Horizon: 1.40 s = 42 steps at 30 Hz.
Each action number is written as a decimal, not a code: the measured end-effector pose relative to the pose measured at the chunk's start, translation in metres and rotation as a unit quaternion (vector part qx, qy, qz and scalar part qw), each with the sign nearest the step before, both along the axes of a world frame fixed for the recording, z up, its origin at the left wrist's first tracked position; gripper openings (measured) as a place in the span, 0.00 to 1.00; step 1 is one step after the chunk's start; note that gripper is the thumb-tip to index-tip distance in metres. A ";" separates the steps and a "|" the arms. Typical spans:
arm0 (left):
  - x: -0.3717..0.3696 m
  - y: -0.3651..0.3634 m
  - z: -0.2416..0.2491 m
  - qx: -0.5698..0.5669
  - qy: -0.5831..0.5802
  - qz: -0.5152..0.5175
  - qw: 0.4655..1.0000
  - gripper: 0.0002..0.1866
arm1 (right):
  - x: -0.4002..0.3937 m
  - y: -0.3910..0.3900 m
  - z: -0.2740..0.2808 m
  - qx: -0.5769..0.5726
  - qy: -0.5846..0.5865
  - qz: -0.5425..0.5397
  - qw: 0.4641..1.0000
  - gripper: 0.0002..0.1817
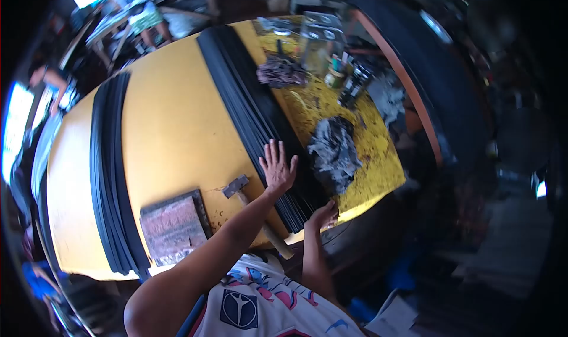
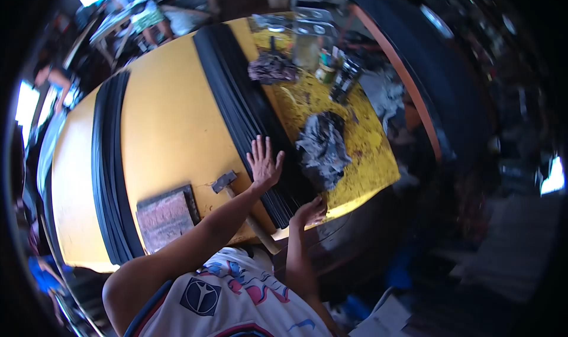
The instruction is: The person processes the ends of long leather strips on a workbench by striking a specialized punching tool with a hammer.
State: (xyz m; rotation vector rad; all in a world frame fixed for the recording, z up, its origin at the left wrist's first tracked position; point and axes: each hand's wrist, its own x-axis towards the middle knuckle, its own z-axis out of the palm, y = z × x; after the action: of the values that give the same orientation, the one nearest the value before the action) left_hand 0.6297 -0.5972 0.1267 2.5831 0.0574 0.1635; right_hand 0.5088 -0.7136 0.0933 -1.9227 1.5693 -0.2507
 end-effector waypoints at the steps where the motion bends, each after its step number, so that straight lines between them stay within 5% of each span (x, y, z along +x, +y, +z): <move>1: 0.001 0.003 -0.001 -0.004 0.009 -0.006 1.000 0.38 | 0.001 0.000 0.002 0.009 -0.014 -0.007 1.000 0.33; 5: -0.009 0.033 0.014 -0.127 0.038 -0.051 0.990 0.39 | -0.007 -0.020 0.006 0.082 -0.118 0.082 0.986 0.34; 6: -0.014 0.050 0.020 -0.147 0.012 -0.063 0.987 0.39 | -0.016 -0.018 -0.002 0.000 -0.235 0.107 0.966 0.34; 7: -0.025 0.071 0.029 -0.164 -0.012 -0.076 0.983 0.38 | -0.026 0.005 0.025 -0.139 -0.152 0.089 0.974 0.30; 9: -0.042 0.127 0.037 -0.259 -0.091 -0.053 0.960 0.34 | -0.050 0.034 0.070 -0.301 -0.262 0.331 0.855 0.24; 11: -0.059 0.195 0.031 -0.245 -0.158 0.023 0.956 0.29 | -0.070 0.054 0.048 -0.088 -0.228 0.471 0.848 0.22; 13: -0.087 0.270 0.053 -0.316 -0.126 0.140 0.930 0.26 | -0.072 0.085 0.049 -0.021 -0.176 0.573 0.800 0.26; 19: -0.193 0.467 0.051 -0.230 -0.232 0.287 0.900 0.23 | -0.074 0.146 0.010 -0.149 -0.092 0.573 0.801 0.28; 24: -0.265 0.536 0.026 -0.249 -0.226 0.306 0.891 0.21 | -0.083 0.193 0.015 -0.199 -0.093 0.486 0.846 0.19; 32: -0.314 0.546 0.021 -0.245 -0.167 0.282 0.912 0.23 | -0.080 0.230 0.008 -0.252 -0.103 0.469 0.840 0.20; 42: -0.303 0.491 0.066 -0.318 -0.176 0.341 0.867 0.17 | -0.065 0.255 0.028 -0.196 -0.115 0.516 0.826 0.19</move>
State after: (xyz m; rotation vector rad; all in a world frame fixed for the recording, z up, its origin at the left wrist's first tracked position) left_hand 0.3271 -0.1066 0.1924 1.7412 0.7577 0.7375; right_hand 0.4438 -0.4582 0.1209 -2.6385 0.1639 -0.3172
